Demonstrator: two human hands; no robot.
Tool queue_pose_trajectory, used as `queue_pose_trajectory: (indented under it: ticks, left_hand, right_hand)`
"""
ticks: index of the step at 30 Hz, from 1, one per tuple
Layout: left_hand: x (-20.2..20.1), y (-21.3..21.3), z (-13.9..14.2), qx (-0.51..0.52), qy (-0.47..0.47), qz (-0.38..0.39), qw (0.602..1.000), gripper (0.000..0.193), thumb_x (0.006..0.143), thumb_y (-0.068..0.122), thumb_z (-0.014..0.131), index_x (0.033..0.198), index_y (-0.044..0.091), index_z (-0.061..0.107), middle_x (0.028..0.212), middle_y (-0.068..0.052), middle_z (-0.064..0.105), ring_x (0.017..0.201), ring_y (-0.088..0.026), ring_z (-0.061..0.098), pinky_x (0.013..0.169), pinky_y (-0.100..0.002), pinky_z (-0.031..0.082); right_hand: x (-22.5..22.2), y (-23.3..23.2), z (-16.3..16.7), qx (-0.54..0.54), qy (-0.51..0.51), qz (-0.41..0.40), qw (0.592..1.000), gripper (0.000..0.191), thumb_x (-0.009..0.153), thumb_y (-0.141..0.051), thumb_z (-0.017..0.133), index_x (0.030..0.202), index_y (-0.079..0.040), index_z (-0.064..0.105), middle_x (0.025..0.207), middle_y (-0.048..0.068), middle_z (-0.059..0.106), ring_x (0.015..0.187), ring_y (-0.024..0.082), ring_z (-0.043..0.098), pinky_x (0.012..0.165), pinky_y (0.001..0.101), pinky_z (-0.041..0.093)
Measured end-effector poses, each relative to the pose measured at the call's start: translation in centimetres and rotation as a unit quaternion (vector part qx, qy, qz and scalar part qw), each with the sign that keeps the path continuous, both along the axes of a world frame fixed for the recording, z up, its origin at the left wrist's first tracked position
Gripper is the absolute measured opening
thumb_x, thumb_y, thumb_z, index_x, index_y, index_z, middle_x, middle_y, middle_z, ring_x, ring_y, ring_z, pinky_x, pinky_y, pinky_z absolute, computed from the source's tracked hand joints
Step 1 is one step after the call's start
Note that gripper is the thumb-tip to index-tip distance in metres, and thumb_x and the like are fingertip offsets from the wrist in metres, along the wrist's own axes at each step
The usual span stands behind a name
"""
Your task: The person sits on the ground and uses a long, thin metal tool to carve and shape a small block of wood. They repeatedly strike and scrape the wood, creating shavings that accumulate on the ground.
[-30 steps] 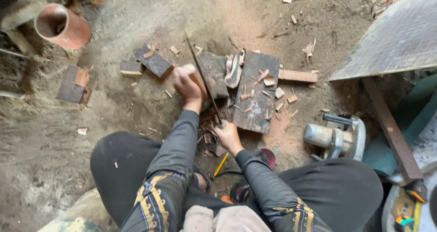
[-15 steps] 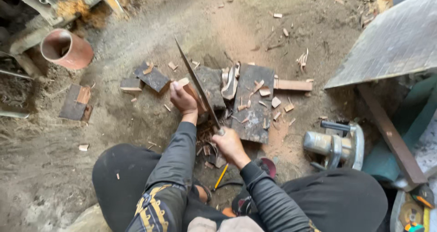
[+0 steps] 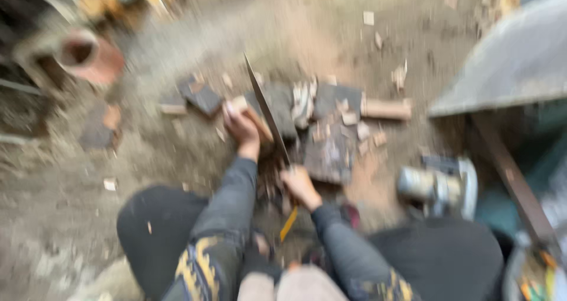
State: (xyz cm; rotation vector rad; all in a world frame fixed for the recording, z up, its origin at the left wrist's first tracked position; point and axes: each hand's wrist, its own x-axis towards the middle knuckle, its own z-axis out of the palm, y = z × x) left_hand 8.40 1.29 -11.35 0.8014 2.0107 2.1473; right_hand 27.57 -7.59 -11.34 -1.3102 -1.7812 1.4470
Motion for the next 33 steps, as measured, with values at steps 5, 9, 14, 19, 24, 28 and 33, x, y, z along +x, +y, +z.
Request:
queue_pose_trajectory:
  ticks: [5,9,14,19,24,28,33]
  left_hand:
    - [0.4,-0.3,-1.0,0.028,-0.02,-0.027,0.999,0.052,0.107,0.038,0.034,0.106,-0.005,0.064,0.093,-0.021,0.072,0.088,-0.036,0.069,0.08,-0.041,0.053]
    - [0.5,-0.8,-1.4,-0.024,-0.009,-0.012,1.0,0.049,0.109,0.037,0.036,0.095,-0.003,0.059,0.086,-0.022,0.066,0.081,-0.036,0.064,0.076,-0.043,0.048]
    - [0.0,-0.6,-1.2,-0.001,0.003,-0.032,0.999,0.048,0.109,0.037,0.036,0.096,-0.004,0.058,0.087,-0.022,0.065,0.081,-0.036,0.062,0.076,-0.044,0.049]
    - [-0.1,-0.2,-1.1,-0.023,-0.004,-0.019,1.0,0.048,0.108,0.037,0.035,0.102,-0.004,0.06,0.093,-0.022,0.069,0.088,-0.037,0.066,0.082,-0.046,0.05]
    - [-0.1,-0.3,-1.7,-0.012,0.009,-0.011,1.0,0.045,0.107,0.034,0.035,0.1,-0.003,0.06,0.09,-0.02,0.068,0.085,-0.034,0.065,0.077,-0.045,0.05]
    - [-0.2,-0.5,-1.5,-0.029,-0.026,-0.029,0.999,0.044,0.108,0.034,0.034,0.092,-0.002,0.055,0.082,-0.018,0.063,0.076,-0.032,0.061,0.073,-0.044,0.048]
    - [-0.2,-0.2,0.0,0.012,-0.015,-0.033,0.999,0.047,0.109,0.037,0.037,0.098,-0.003,0.06,0.088,-0.019,0.068,0.082,-0.033,0.064,0.077,-0.045,0.05]
  right_hand:
    - [0.5,0.5,-0.4,-0.042,0.052,-0.051,0.996,0.011,0.082,-0.015,0.069,0.079,-0.005,0.065,0.063,0.0,0.062,0.057,0.009,0.057,0.055,0.0302,0.046]
    - [0.5,0.0,-1.0,0.084,0.11,-0.072,0.988,0.027,0.092,-0.014,0.075,0.075,-0.004,0.057,0.061,-0.001,0.047,0.058,0.01,0.043,0.053,0.029,0.036]
    - [0.2,-1.0,-1.9,-0.029,0.055,-0.063,0.996,0.017,0.084,-0.016,0.069,0.076,-0.003,0.061,0.063,0.003,0.06,0.058,0.013,0.054,0.056,0.0344,0.046]
    - [0.2,-0.8,-1.8,-0.051,-0.008,-0.031,0.998,0.013,0.082,-0.015,0.069,0.08,-0.002,0.065,0.068,0.006,0.064,0.063,0.015,0.057,0.06,0.0353,0.048]
    - [0.2,-0.1,-1.0,-0.055,0.074,-0.074,0.993,0.015,0.082,-0.013,0.069,0.085,0.0,0.064,0.067,0.005,0.062,0.063,0.011,0.055,0.058,0.033,0.047]
    - [0.1,-0.6,-1.1,0.006,0.077,-0.086,0.993,0.021,0.089,-0.014,0.072,0.085,0.003,0.06,0.069,0.003,0.056,0.067,0.011,0.049,0.06,0.0331,0.044]
    - [0.2,-1.7,-1.5,-0.045,-0.021,-0.053,0.997,0.017,0.081,-0.017,0.069,0.086,-0.001,0.071,0.07,0.005,0.069,0.062,0.014,0.064,0.064,0.0341,0.052]
